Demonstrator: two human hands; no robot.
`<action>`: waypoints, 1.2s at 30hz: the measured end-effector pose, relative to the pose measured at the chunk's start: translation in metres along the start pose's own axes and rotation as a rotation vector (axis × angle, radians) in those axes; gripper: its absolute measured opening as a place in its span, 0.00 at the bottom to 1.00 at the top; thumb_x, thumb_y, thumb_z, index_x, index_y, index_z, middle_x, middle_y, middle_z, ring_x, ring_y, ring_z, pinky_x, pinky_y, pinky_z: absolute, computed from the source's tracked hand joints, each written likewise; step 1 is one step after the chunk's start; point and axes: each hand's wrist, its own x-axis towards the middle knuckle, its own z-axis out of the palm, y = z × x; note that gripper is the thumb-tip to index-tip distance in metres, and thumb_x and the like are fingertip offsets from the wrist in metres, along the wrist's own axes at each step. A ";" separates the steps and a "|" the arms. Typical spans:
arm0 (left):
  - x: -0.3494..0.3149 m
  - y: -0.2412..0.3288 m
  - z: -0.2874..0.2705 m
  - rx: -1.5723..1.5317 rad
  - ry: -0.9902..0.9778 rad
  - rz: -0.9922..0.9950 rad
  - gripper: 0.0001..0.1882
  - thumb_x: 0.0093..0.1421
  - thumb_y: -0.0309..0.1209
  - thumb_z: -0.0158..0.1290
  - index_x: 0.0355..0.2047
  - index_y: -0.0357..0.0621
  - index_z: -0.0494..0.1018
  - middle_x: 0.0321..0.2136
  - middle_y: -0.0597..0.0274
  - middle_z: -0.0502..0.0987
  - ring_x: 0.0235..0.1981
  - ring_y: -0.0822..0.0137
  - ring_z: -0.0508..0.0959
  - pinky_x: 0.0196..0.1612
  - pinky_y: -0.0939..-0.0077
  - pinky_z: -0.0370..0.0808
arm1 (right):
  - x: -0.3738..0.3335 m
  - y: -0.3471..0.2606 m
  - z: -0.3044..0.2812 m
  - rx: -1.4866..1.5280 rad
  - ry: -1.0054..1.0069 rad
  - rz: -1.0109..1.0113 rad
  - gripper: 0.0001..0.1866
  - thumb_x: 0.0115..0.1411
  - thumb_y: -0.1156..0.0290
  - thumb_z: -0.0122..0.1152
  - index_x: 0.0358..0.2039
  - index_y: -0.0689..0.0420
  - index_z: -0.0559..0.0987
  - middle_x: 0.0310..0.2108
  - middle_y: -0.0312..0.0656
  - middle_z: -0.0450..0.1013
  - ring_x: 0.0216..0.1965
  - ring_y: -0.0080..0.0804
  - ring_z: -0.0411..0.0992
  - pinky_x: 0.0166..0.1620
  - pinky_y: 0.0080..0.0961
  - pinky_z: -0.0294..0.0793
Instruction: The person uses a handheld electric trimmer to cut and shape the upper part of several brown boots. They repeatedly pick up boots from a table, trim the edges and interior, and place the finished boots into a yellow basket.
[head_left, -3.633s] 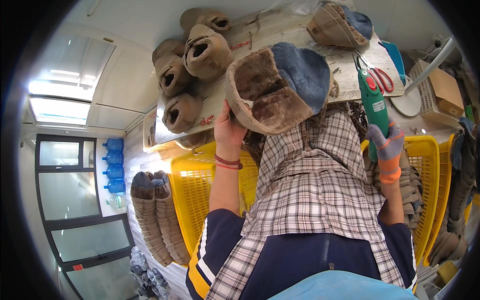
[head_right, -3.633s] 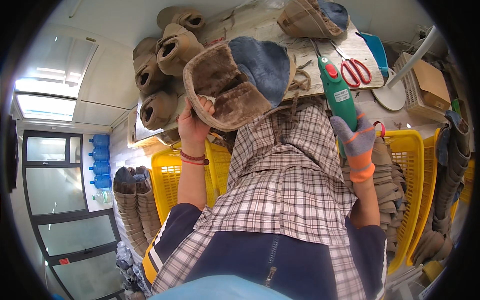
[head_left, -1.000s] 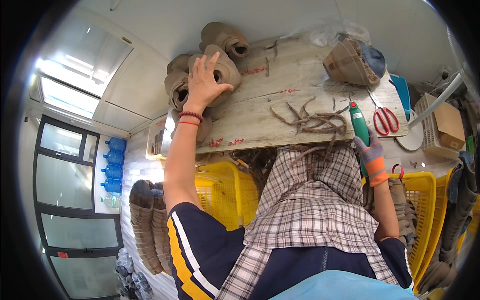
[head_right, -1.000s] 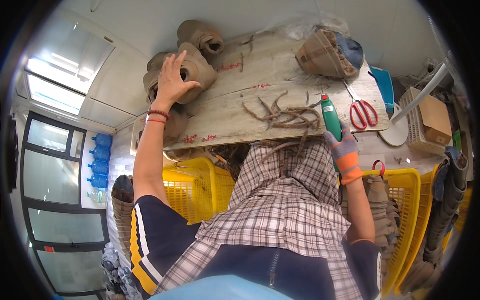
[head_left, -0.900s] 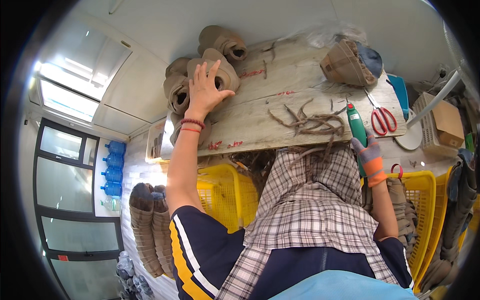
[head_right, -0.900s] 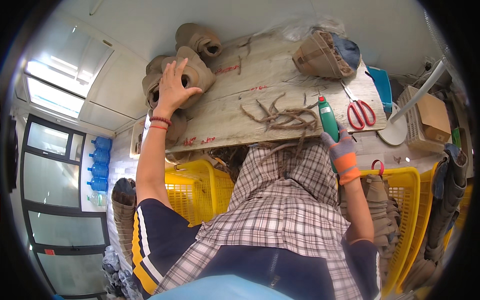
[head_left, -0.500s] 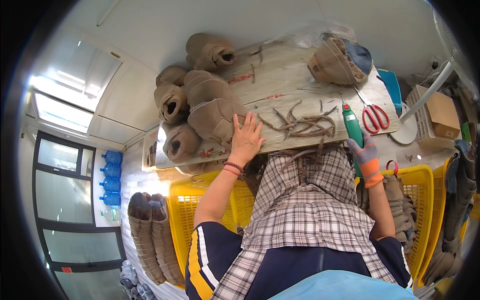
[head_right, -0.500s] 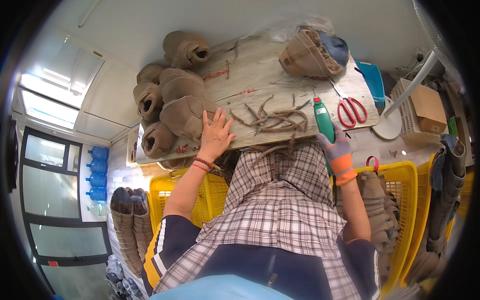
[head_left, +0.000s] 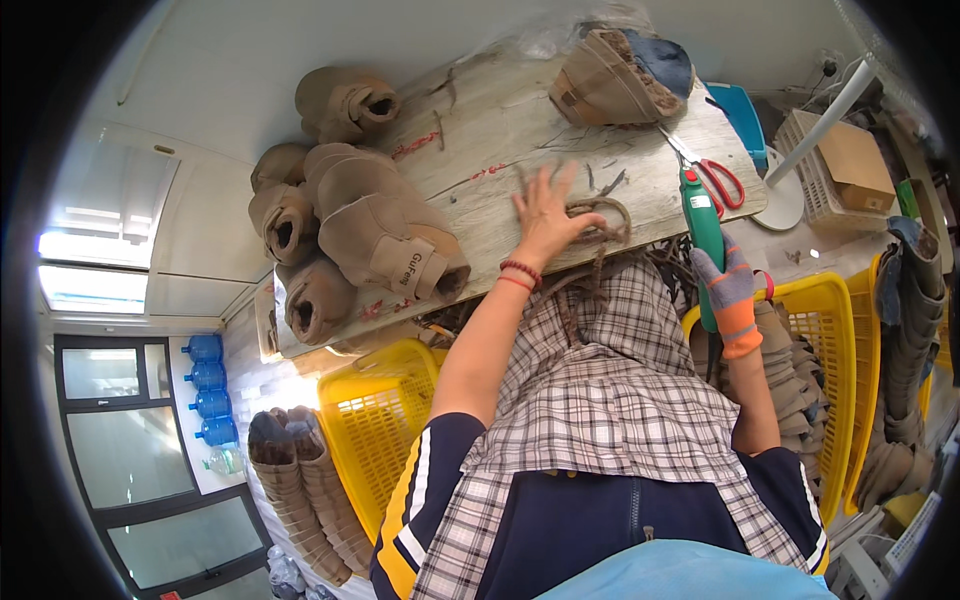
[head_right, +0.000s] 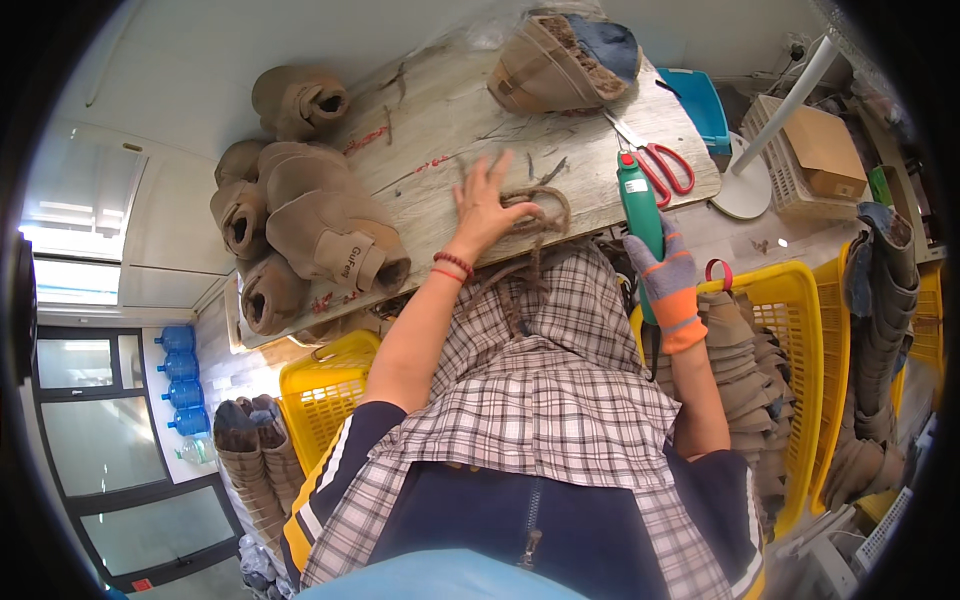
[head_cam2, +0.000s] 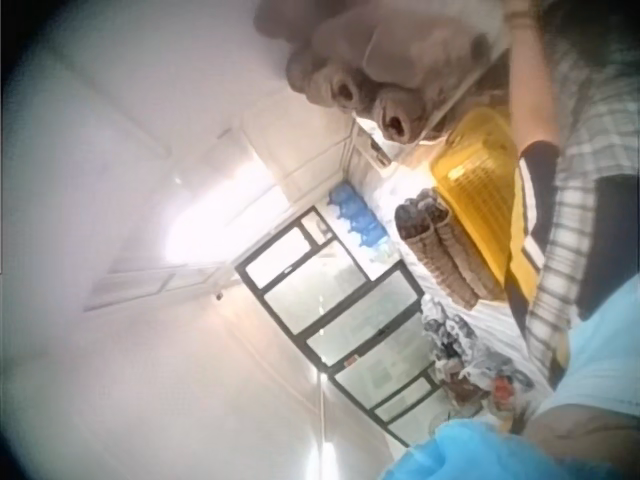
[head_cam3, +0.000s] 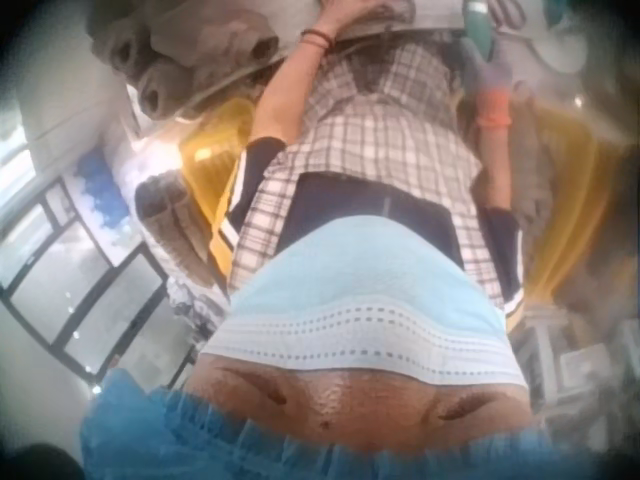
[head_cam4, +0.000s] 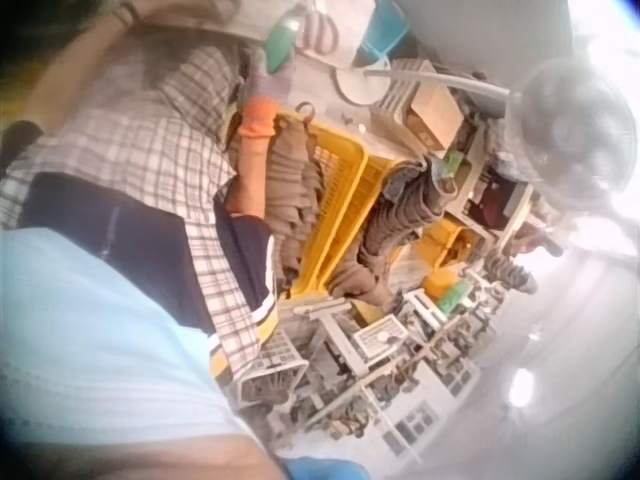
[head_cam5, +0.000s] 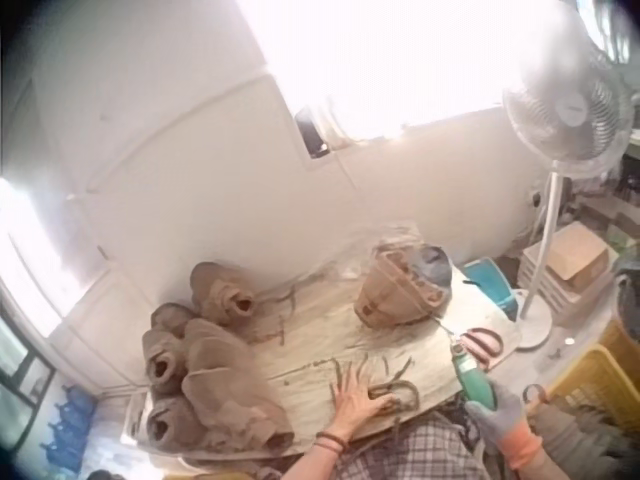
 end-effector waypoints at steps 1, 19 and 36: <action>0.009 0.009 -0.001 0.054 -0.076 0.127 0.42 0.47 0.61 0.57 0.62 0.63 0.61 0.66 0.51 0.50 0.67 0.46 0.45 0.64 0.38 0.37 | 0.000 -0.001 -0.002 -0.027 0.011 0.001 0.26 0.55 0.69 0.65 0.53 0.62 0.69 0.40 0.38 0.73 0.34 0.18 0.69 0.37 0.16 0.72; 0.185 0.015 -0.008 -1.613 0.150 -0.768 0.13 0.50 0.26 0.63 0.36 0.39 0.75 0.34 0.60 0.77 0.36 0.63 0.75 0.42 0.69 0.73 | -0.013 -0.014 -0.008 -0.094 0.063 -0.032 0.28 0.54 0.71 0.65 0.55 0.63 0.68 0.43 0.41 0.73 0.41 0.23 0.71 0.44 0.20 0.71; 0.059 -0.039 -0.142 -1.170 0.429 0.089 0.15 0.57 0.22 0.55 0.45 0.34 0.72 0.40 0.62 0.77 0.39 0.74 0.74 0.45 0.80 0.70 | 0.000 -0.031 0.017 -0.162 -0.110 -0.180 0.30 0.53 0.67 0.67 0.55 0.63 0.68 0.45 0.45 0.73 0.44 0.26 0.71 0.46 0.23 0.71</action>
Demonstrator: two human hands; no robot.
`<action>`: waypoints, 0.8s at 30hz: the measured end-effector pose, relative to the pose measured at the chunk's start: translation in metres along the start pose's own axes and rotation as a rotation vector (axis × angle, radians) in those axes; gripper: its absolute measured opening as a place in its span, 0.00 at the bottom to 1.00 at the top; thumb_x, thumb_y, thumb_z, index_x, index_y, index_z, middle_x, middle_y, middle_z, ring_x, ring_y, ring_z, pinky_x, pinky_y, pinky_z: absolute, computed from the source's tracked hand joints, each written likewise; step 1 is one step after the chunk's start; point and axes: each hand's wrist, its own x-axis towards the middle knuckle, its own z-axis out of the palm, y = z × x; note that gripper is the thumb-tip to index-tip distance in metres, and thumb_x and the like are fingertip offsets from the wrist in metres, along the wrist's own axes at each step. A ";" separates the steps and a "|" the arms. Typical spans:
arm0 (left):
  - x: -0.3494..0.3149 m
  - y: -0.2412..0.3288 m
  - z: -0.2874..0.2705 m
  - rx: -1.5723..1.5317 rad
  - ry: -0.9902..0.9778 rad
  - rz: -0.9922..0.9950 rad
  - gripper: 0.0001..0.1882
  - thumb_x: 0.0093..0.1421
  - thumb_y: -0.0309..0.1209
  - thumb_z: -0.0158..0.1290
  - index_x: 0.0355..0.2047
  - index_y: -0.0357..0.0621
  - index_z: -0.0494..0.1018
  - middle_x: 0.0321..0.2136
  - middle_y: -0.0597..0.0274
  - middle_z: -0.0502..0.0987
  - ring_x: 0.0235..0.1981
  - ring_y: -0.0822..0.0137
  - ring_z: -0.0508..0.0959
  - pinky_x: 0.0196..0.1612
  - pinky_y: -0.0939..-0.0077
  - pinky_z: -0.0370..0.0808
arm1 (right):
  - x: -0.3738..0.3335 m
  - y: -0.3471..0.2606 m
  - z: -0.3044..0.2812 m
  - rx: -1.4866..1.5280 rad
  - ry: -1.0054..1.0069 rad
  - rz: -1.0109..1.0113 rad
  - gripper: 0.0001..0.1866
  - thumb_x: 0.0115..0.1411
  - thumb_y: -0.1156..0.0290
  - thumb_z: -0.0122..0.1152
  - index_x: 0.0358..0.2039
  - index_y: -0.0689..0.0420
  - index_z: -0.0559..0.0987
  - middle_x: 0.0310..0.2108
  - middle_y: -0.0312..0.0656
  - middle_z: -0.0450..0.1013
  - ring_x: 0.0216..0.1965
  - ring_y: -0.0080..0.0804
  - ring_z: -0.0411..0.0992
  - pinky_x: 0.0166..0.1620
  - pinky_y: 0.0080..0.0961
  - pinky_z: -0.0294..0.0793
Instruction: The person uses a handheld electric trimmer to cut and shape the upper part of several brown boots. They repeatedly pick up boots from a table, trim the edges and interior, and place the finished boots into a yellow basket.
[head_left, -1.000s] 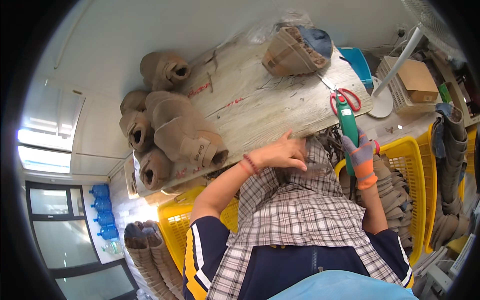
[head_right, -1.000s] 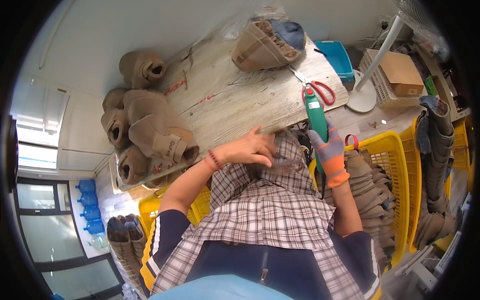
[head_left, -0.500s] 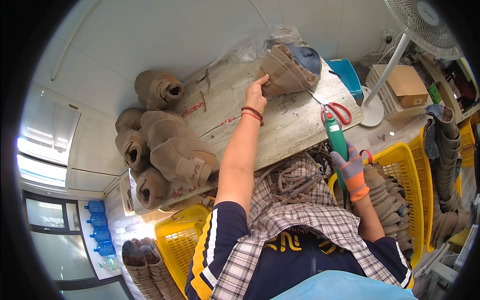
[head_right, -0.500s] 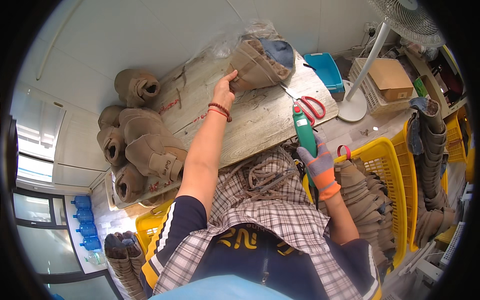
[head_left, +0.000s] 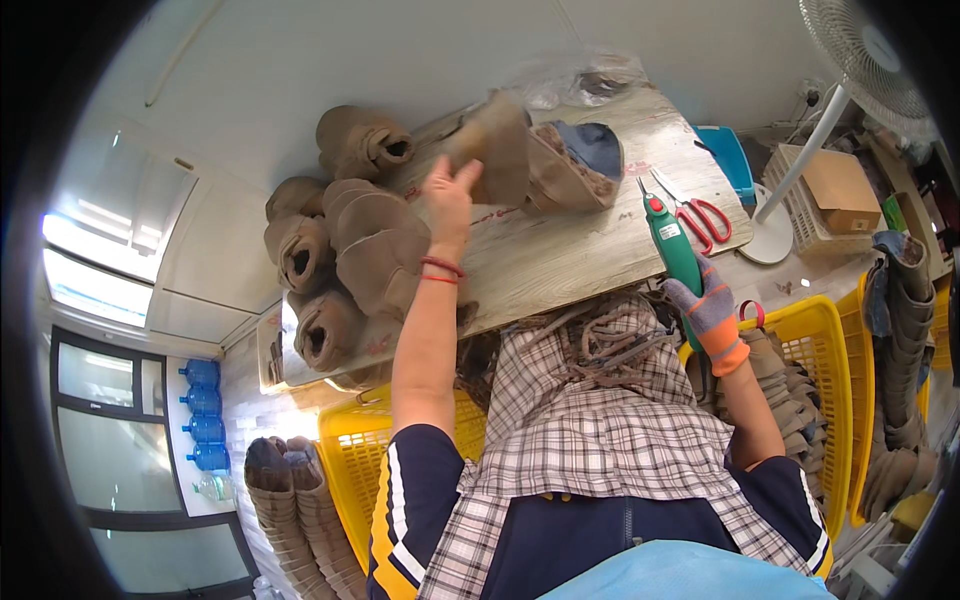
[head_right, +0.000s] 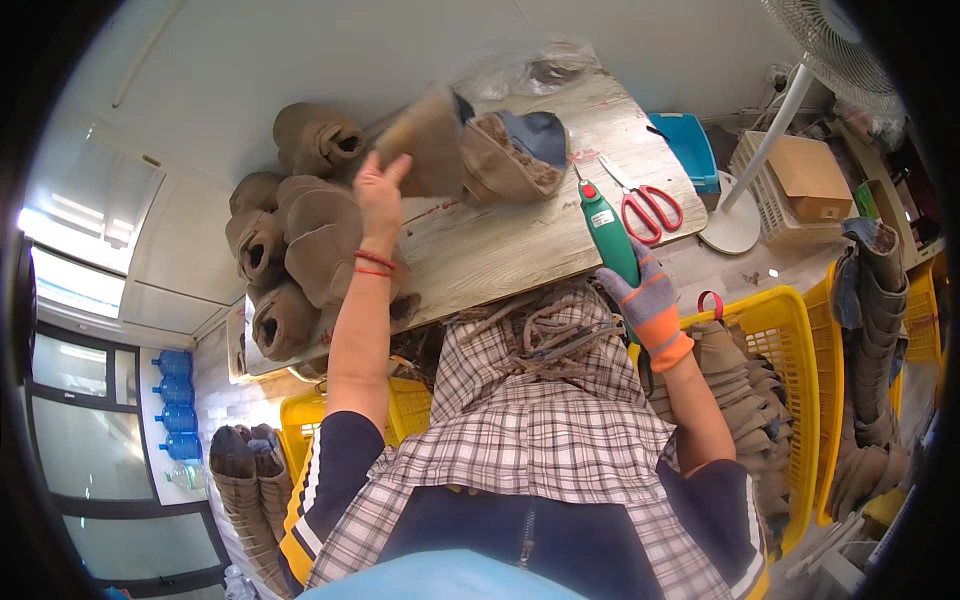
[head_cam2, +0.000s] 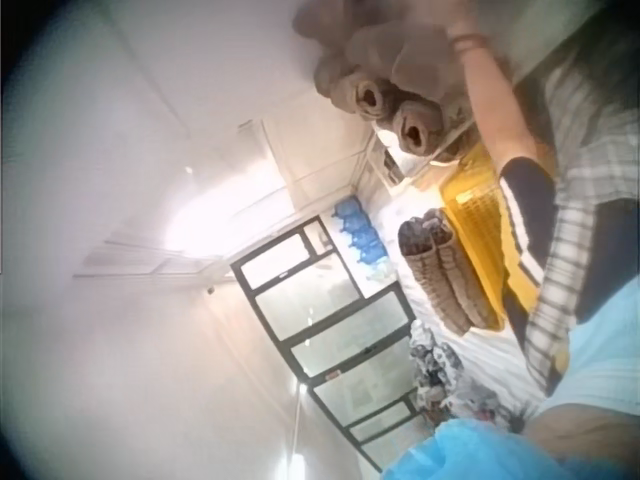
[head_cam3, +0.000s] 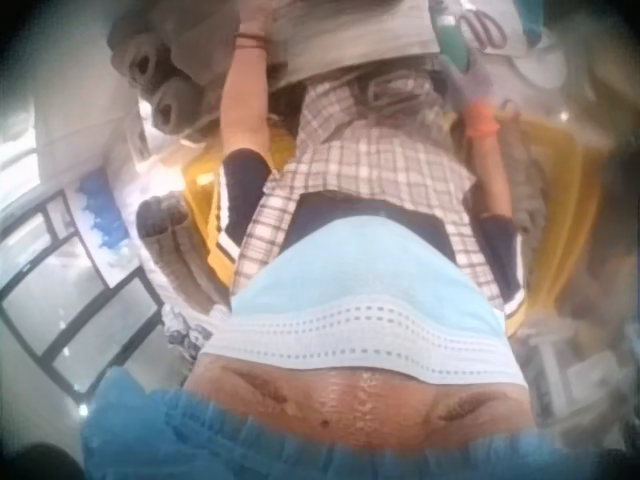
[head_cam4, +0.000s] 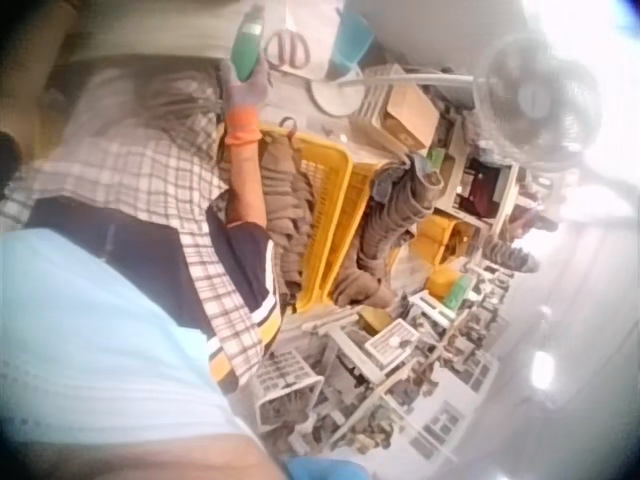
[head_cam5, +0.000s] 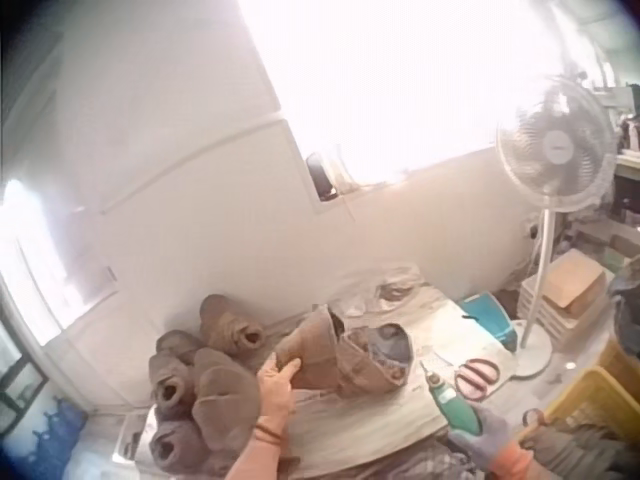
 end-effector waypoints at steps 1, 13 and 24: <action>0.002 0.012 -0.009 -0.069 0.097 0.017 0.16 0.56 0.22 0.56 0.46 0.34 0.72 0.40 0.62 0.77 0.40 0.73 0.74 0.45 0.79 0.71 | -0.001 -0.001 0.003 0.009 -0.002 -0.016 0.31 0.53 0.66 0.68 0.55 0.63 0.68 0.45 0.44 0.73 0.44 0.26 0.71 0.46 0.23 0.71; -0.055 0.121 -0.120 -1.049 0.123 -0.520 0.16 0.67 0.28 0.41 0.52 0.30 0.64 0.53 0.44 0.69 0.55 0.52 0.69 0.59 0.55 0.68 | -0.016 -0.043 0.013 -0.261 -0.061 -0.319 0.27 0.47 0.59 0.72 0.44 0.61 0.75 0.28 0.44 0.77 0.27 0.32 0.75 0.32 0.28 0.74; -0.109 0.085 -0.104 -1.245 0.091 -0.740 0.18 0.67 0.29 0.42 0.53 0.28 0.62 0.53 0.41 0.68 0.55 0.50 0.69 0.59 0.57 0.67 | -0.035 -0.060 0.011 -0.723 -0.040 -0.744 0.28 0.42 0.56 0.73 0.40 0.56 0.76 0.23 0.45 0.75 0.23 0.44 0.73 0.27 0.35 0.72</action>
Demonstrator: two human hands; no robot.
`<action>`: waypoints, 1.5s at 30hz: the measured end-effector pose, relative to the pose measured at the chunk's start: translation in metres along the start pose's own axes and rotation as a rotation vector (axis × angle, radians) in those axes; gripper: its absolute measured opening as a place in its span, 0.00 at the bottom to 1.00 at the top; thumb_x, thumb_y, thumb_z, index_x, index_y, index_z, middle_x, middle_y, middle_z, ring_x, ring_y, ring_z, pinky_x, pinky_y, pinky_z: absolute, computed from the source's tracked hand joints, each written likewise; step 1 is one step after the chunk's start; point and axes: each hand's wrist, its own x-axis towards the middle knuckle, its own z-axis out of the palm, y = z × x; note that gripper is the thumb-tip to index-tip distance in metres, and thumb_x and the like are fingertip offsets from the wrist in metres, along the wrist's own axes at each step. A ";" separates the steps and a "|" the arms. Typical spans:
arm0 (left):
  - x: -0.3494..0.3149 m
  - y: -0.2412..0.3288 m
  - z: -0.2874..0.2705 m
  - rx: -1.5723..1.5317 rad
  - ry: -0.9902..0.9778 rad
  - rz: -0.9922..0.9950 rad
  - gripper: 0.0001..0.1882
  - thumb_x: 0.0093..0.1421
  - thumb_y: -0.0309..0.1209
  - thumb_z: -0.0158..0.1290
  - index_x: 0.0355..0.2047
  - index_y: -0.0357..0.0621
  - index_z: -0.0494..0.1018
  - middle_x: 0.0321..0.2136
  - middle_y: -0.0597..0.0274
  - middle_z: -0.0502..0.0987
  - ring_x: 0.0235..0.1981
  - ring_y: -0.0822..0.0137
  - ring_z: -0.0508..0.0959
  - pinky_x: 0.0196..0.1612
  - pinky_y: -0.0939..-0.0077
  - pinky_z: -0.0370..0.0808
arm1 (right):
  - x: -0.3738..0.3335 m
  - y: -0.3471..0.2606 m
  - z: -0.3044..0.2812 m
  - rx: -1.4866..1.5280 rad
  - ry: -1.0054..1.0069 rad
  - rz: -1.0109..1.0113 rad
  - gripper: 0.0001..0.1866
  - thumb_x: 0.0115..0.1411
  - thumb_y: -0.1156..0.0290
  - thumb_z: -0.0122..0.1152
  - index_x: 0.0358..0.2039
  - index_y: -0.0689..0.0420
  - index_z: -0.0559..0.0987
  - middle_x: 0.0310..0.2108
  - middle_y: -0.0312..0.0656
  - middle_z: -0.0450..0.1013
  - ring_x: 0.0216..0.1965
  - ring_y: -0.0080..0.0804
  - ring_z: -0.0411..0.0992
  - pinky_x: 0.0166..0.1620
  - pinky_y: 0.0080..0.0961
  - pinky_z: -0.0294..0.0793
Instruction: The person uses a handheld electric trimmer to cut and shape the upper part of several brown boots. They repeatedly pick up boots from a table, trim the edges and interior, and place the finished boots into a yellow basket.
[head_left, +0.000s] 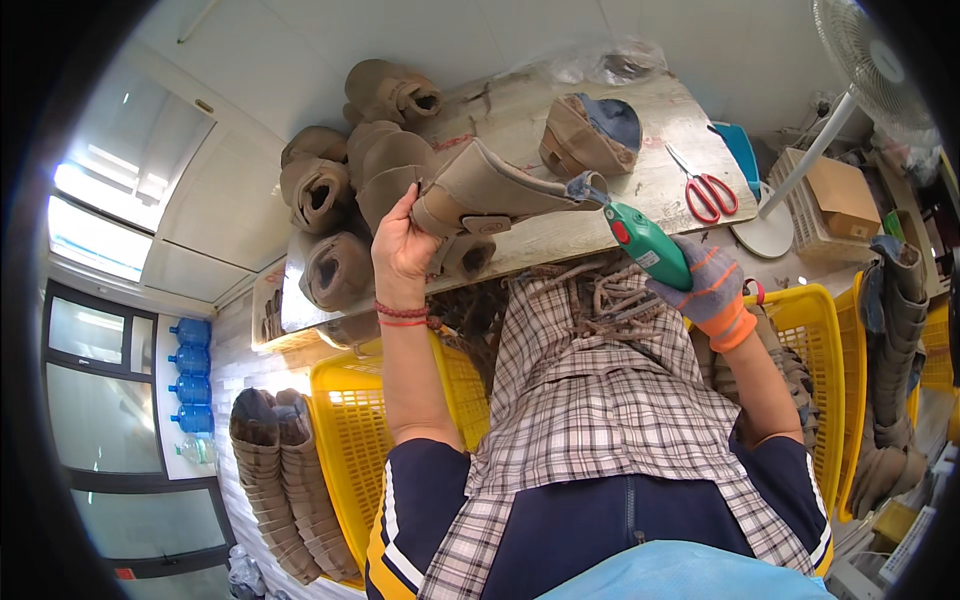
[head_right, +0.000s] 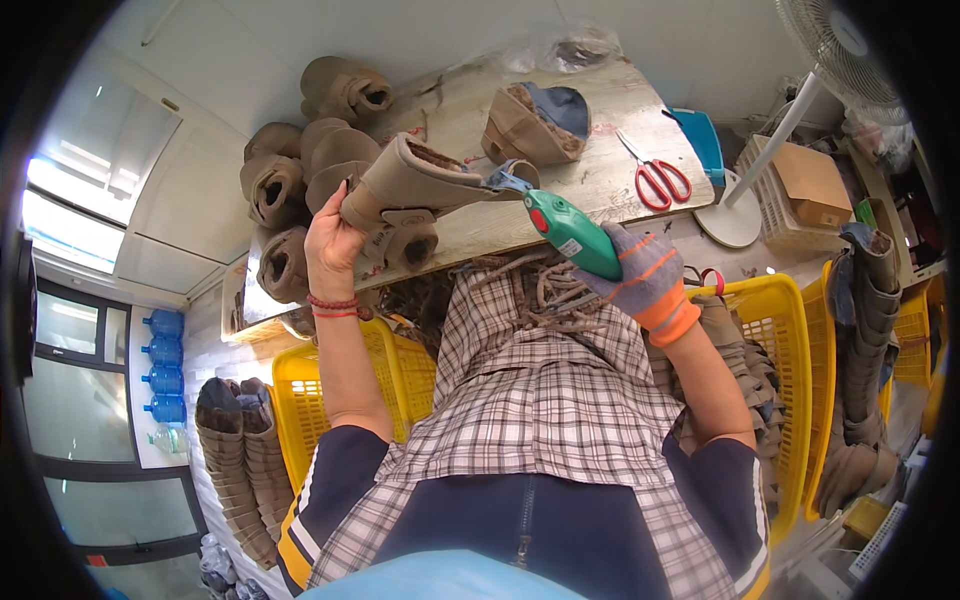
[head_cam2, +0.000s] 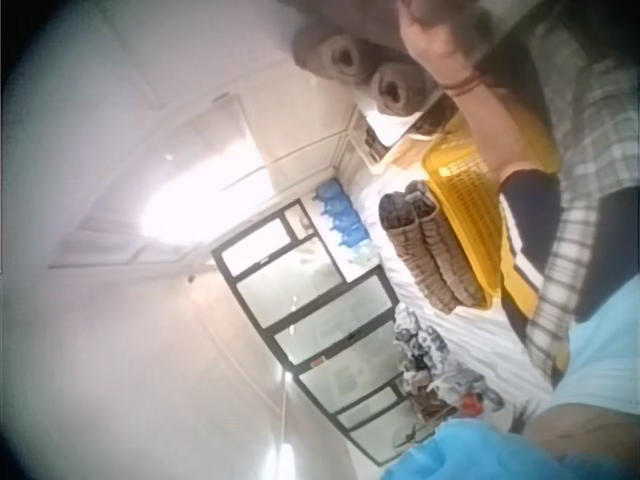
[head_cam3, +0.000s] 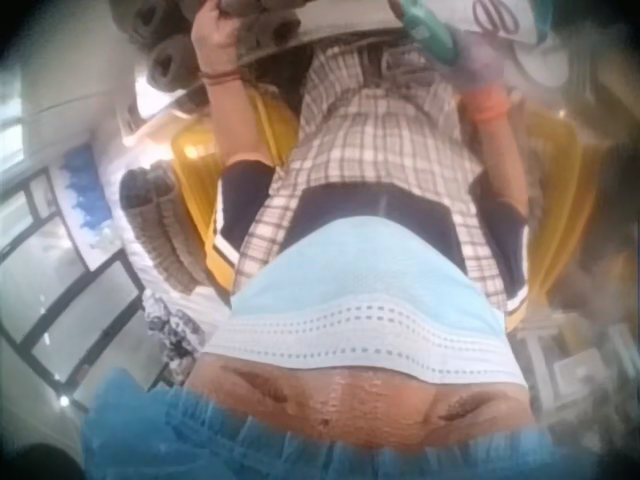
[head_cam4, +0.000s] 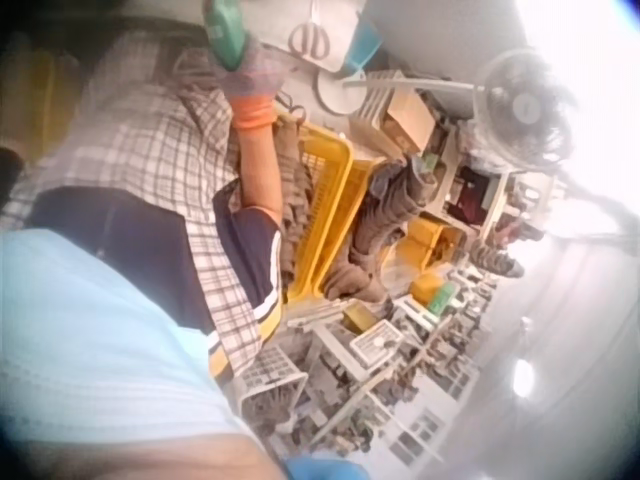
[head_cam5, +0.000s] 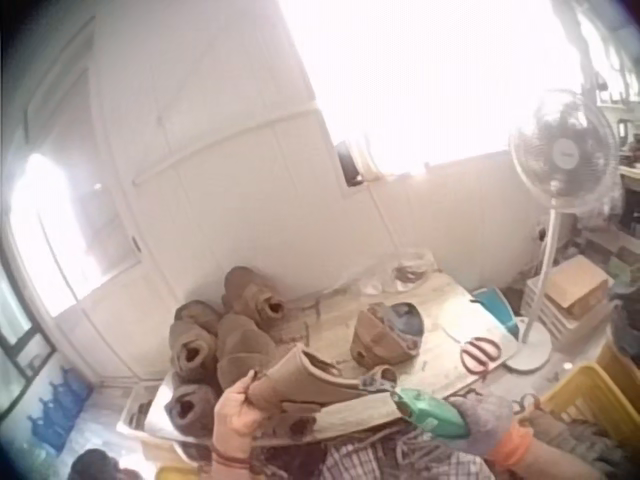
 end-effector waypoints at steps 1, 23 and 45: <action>-0.001 -0.002 0.001 -0.026 -0.004 -0.014 0.18 0.67 0.29 0.42 0.53 0.28 0.62 0.53 0.41 0.68 0.55 0.50 0.69 0.59 0.57 0.67 | -0.004 0.002 0.000 -0.007 0.027 -0.016 0.28 0.42 0.56 0.74 0.41 0.57 0.76 0.23 0.45 0.74 0.23 0.44 0.73 0.26 0.35 0.72; 0.002 -0.021 -0.006 0.011 0.011 0.024 0.17 0.67 0.28 0.41 0.52 0.29 0.63 0.53 0.41 0.68 0.55 0.50 0.69 0.59 0.54 0.67 | -0.016 -0.003 0.008 -0.036 0.081 -0.115 0.32 0.41 0.56 0.75 0.43 0.62 0.74 0.21 0.43 0.73 0.20 0.40 0.71 0.25 0.31 0.70; 0.007 -0.099 0.033 0.311 -0.004 0.176 0.21 0.64 0.28 0.45 0.56 0.32 0.61 0.56 0.49 0.67 0.58 0.53 0.66 0.62 0.55 0.60 | 0.002 -0.016 -0.004 0.268 -0.089 0.138 0.28 0.44 0.54 0.73 0.42 0.58 0.77 0.26 0.46 0.77 0.24 0.41 0.76 0.29 0.31 0.75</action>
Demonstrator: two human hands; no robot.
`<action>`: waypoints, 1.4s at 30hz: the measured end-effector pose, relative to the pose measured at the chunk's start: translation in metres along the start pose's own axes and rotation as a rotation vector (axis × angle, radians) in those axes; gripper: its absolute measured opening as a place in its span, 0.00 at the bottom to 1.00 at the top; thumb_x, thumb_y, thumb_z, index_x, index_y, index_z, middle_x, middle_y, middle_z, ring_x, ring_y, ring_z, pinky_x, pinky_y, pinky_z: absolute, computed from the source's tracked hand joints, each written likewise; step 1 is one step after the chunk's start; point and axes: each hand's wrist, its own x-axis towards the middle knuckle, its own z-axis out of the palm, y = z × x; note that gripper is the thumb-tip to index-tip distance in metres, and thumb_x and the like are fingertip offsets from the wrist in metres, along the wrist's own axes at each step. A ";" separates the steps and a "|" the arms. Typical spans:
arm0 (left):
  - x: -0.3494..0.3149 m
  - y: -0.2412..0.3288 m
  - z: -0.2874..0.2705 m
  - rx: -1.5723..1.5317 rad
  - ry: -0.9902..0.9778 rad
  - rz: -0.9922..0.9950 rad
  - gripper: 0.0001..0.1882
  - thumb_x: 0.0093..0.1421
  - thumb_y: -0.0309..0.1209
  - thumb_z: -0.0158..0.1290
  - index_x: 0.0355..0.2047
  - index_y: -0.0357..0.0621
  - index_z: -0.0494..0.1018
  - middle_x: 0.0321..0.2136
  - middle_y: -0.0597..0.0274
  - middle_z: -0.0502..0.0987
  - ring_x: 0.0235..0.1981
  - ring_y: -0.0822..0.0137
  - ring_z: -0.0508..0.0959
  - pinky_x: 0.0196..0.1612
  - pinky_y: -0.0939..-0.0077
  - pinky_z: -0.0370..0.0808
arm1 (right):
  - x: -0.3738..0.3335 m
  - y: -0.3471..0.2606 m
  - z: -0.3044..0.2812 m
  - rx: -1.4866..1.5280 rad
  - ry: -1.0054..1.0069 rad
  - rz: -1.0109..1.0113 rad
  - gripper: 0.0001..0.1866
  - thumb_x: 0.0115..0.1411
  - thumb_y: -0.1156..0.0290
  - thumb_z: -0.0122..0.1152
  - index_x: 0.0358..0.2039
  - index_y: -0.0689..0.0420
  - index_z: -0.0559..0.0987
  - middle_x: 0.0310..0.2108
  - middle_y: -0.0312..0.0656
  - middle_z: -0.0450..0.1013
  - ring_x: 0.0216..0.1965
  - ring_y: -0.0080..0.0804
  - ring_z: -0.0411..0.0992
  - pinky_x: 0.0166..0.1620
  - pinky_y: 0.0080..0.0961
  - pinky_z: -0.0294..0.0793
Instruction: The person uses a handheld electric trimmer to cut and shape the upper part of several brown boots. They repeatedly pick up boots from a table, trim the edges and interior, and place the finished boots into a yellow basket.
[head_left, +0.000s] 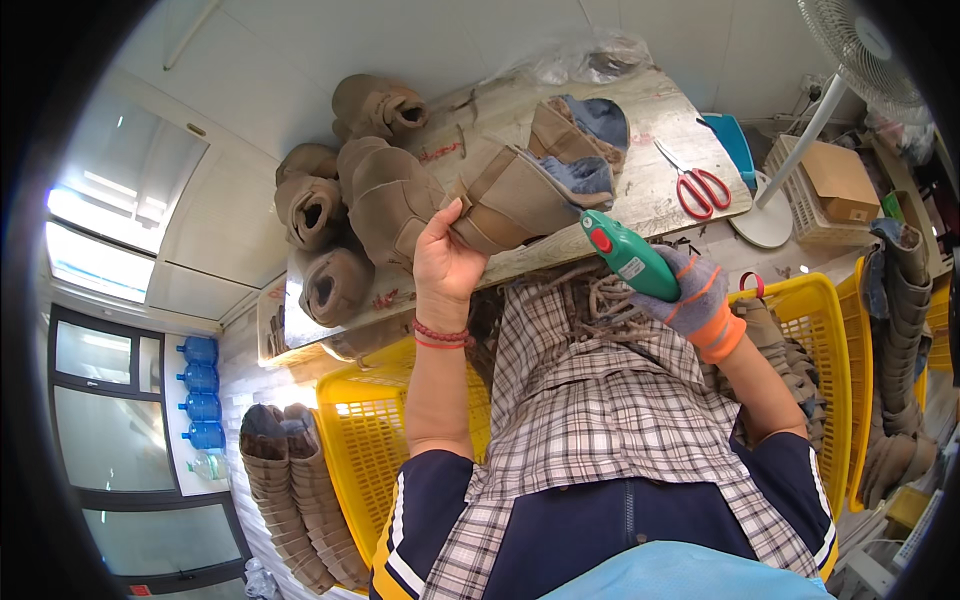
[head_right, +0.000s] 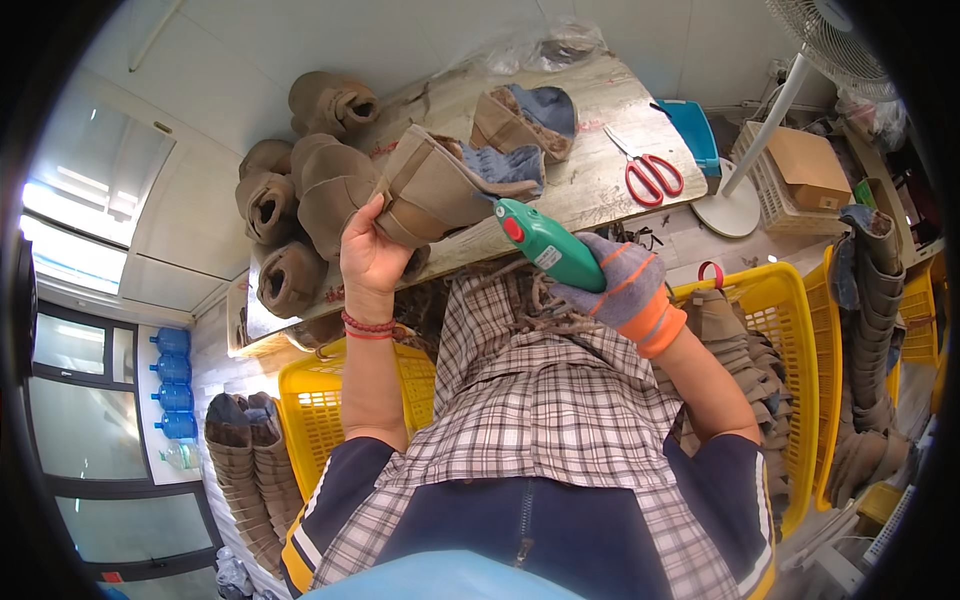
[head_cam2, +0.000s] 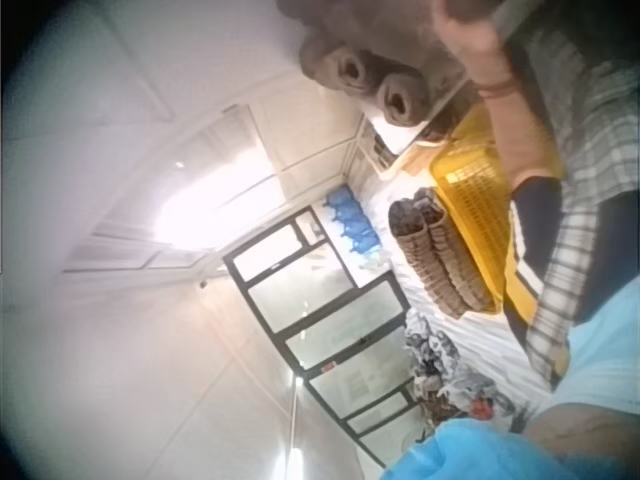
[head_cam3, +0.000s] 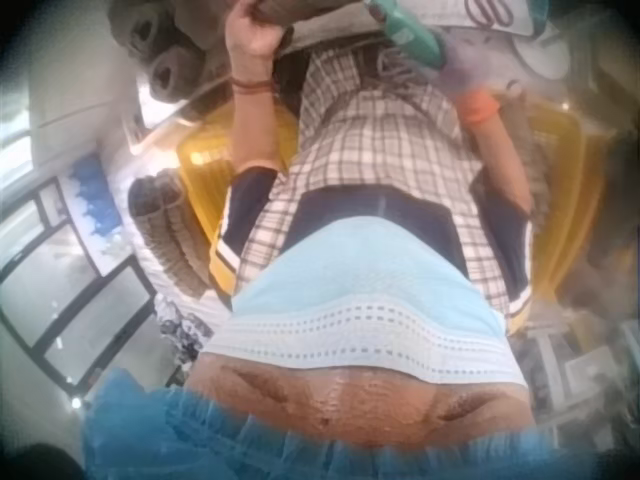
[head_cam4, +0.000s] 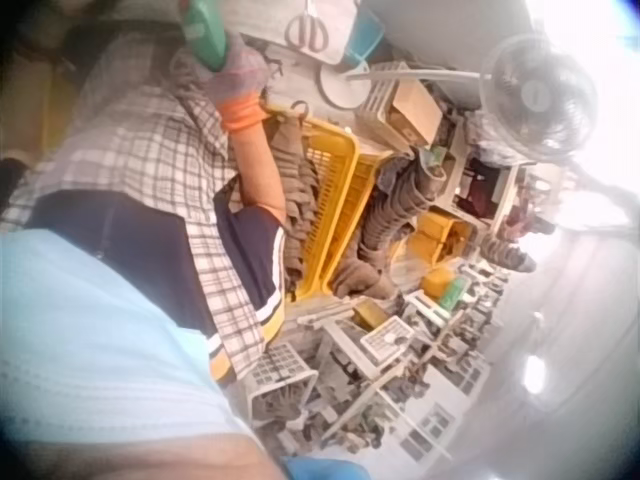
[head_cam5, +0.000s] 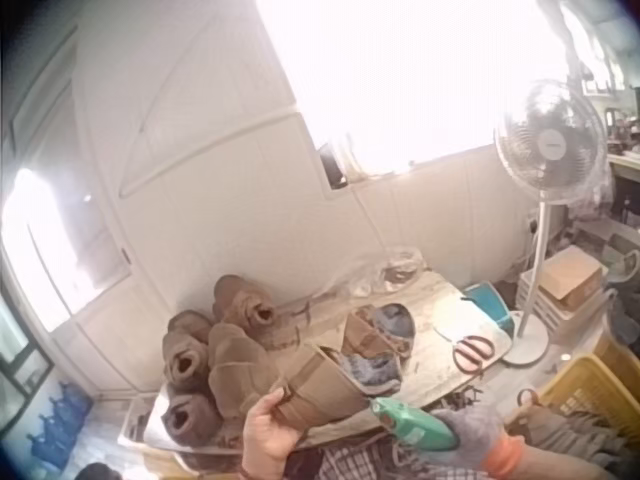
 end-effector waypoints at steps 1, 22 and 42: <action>-0.001 -0.004 0.003 0.017 -0.006 0.018 0.20 0.64 0.27 0.46 0.55 0.33 0.63 0.55 0.50 0.68 0.57 0.54 0.68 0.62 0.55 0.62 | 0.000 -0.001 0.000 0.015 -0.009 0.025 0.28 0.44 0.54 0.73 0.42 0.58 0.77 0.26 0.46 0.77 0.25 0.40 0.76 0.29 0.30 0.76; -0.009 -0.063 -0.001 0.946 -0.157 0.454 0.17 0.63 0.26 0.51 0.51 0.34 0.70 0.48 0.60 0.74 0.48 0.69 0.74 0.50 0.74 0.71 | 0.000 0.005 0.015 0.540 -0.010 0.397 0.30 0.49 0.57 0.72 0.45 0.64 0.73 0.30 0.42 0.77 0.29 0.20 0.74 0.33 0.19 0.74; -0.003 -0.084 -0.013 2.150 -0.469 0.967 0.17 0.47 0.24 0.59 0.40 0.35 0.75 0.41 0.45 0.75 0.42 0.44 0.72 0.45 0.55 0.68 | 0.009 0.015 0.004 0.647 0.108 0.626 0.27 0.51 0.58 0.70 0.44 0.66 0.75 0.23 0.36 0.74 0.22 0.16 0.68 0.24 0.16 0.68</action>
